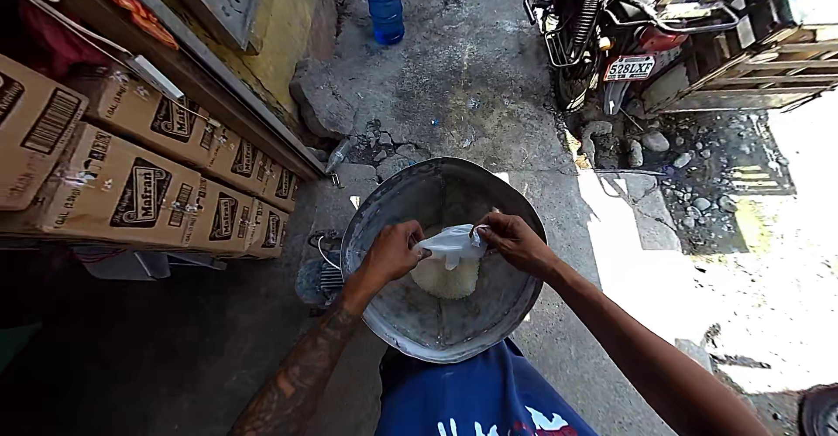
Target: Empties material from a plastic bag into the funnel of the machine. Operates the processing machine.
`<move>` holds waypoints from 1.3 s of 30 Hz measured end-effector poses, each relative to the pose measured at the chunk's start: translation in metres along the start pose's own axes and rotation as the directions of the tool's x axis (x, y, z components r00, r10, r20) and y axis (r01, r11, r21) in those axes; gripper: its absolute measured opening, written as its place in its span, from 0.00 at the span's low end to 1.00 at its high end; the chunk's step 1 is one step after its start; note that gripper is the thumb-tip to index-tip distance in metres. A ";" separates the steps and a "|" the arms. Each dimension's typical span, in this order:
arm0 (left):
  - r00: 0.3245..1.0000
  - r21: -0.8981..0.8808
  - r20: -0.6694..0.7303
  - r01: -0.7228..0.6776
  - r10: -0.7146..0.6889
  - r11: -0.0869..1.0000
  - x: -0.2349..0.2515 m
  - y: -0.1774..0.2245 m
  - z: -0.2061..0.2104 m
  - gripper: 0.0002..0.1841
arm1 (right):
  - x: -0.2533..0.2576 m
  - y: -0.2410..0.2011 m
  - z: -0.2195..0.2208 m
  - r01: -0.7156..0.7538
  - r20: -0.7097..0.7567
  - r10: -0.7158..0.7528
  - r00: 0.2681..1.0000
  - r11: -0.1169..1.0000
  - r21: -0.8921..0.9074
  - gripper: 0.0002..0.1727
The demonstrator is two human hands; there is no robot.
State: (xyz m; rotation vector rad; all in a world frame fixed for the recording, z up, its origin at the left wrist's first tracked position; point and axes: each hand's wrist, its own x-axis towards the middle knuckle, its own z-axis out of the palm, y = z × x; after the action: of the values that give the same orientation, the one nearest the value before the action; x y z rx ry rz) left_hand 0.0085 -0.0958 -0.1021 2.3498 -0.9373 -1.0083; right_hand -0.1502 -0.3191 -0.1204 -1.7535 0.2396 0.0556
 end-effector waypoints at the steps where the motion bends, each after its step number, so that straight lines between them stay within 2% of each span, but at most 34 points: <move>1: 1.000 -0.016 -0.011 0.000 0.000 1.000 -0.003 0.001 -0.005 0.17 | -0.001 0.003 -0.001 0.001 0.029 -0.001 1.000 1.000 0.004 0.08; 2: 1.000 -0.028 -0.016 -0.002 0.002 1.000 -0.004 0.003 -0.010 0.17 | -0.002 0.005 -0.001 -0.011 0.062 0.011 0.998 1.000 0.006 0.07; 5: 1.000 -0.048 -0.004 -0.011 0.010 0.999 -0.010 0.009 -0.022 0.11 | -0.001 0.008 0.002 -0.065 0.111 0.073 0.991 0.995 -0.070 0.14; 10: 1.000 -0.163 -0.009 -0.021 0.020 0.986 -0.018 0.022 -0.029 0.07 | 0.001 0.006 0.007 -0.101 0.085 0.122 0.989 0.970 -0.221 0.20; 14: 0.995 -0.110 -0.090 -0.044 0.034 0.993 -0.018 0.020 -0.026 0.08 | 0.001 0.003 0.011 -0.082 -0.010 0.083 0.997 0.947 -0.310 0.14; 16: 0.995 -0.066 -0.098 -0.034 0.028 0.997 -0.017 0.017 -0.023 0.09 | 0.002 0.002 0.015 -0.119 -0.034 0.115 0.993 0.938 -0.326 0.14; 18: 0.994 -0.103 -0.108 -0.039 0.028 0.994 -0.019 0.017 -0.021 0.10 | -0.001 -0.003 0.022 -0.068 -0.013 0.066 0.998 0.966 -0.251 0.13; 19: 0.993 -0.140 -0.108 -0.069 0.054 0.988 -0.020 0.017 -0.024 0.11 | 0.000 -0.008 0.024 -0.002 0.018 0.004 1.000 0.989 -0.150 0.11; 20: 0.993 -0.151 -0.083 -0.099 0.087 0.984 -0.019 0.015 -0.026 0.16 | 0.002 -0.011 0.027 0.037 0.049 -0.035 0.998 0.999 -0.022 0.10; 22: 0.994 -0.029 0.062 -0.093 0.094 0.995 -0.015 0.006 -0.023 0.38 | 0.001 -0.012 0.034 0.033 0.046 -0.041 0.998 0.986 0.163 0.09; 23: 0.989 0.061 0.117 -0.093 0.085 0.994 -0.014 0.002 -0.022 0.39 | 0.002 -0.013 0.036 0.031 0.017 -0.036 0.999 0.975 0.219 0.08; 25: 0.986 0.121 0.145 -0.101 0.083 0.988 -0.018 0.002 -0.026 0.20 | 0.001 -0.018 0.038 0.027 -0.036 -0.015 0.999 0.941 0.338 0.08; 26: 0.987 0.081 0.132 -0.107 0.096 0.991 -0.023 0.004 -0.031 0.13 | -0.002 -0.021 0.038 0.032 -0.051 -0.013 0.999 0.913 0.407 0.07; 28: 0.983 -0.082 0.065 -0.166 0.172 0.983 -0.032 0.006 -0.043 0.10 | -0.008 -0.023 0.040 0.111 -0.098 -0.072 0.993 0.870 0.480 0.07; 30: 0.960 -0.262 -0.023 -0.276 0.280 0.925 -0.038 0.004 -0.050 0.08 | -0.014 -0.024 0.044 0.208 -0.120 -0.171 0.978 0.852 0.480 0.12; 32: 0.934 -0.320 -0.045 -0.351 0.356 0.880 -0.037 0.002 -0.059 0.06 | -0.016 -0.028 0.052 0.247 -0.154 -0.199 0.968 0.871 0.425 0.15; 34: 0.949 -0.158 -0.053 -0.314 0.309 0.936 -0.041 0.003 -0.058 0.10 | -0.024 -0.034 0.068 0.180 -0.251 -0.129 0.959 0.965 0.193 0.17; 35: 0.954 -0.093 -0.068 -0.299 0.293 0.950 -0.049 0.006 -0.056 0.15 | -0.030 -0.041 0.077 0.167 -0.263 -0.126 0.957 0.976 0.139 0.18; 37: 0.953 0.021 -0.077 -0.292 0.292 0.956 -0.062 0.019 -0.064 0.24 | -0.032 -0.059 0.083 0.244 -0.223 -0.220 0.950 0.966 0.085 0.18; 39: 0.962 0.205 -0.067 -0.247 0.265 0.947 -0.069 0.022 -0.062 0.23 | -0.032 -0.061 0.094 0.191 -0.312 -0.240 0.919 0.965 -0.179 0.17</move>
State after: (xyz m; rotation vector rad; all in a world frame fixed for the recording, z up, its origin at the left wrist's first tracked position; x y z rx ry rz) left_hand 0.0107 -0.0549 -0.0165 2.3265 -1.3161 -0.7259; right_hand -0.1613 -0.2125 -0.0747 -1.9204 0.2896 -0.3962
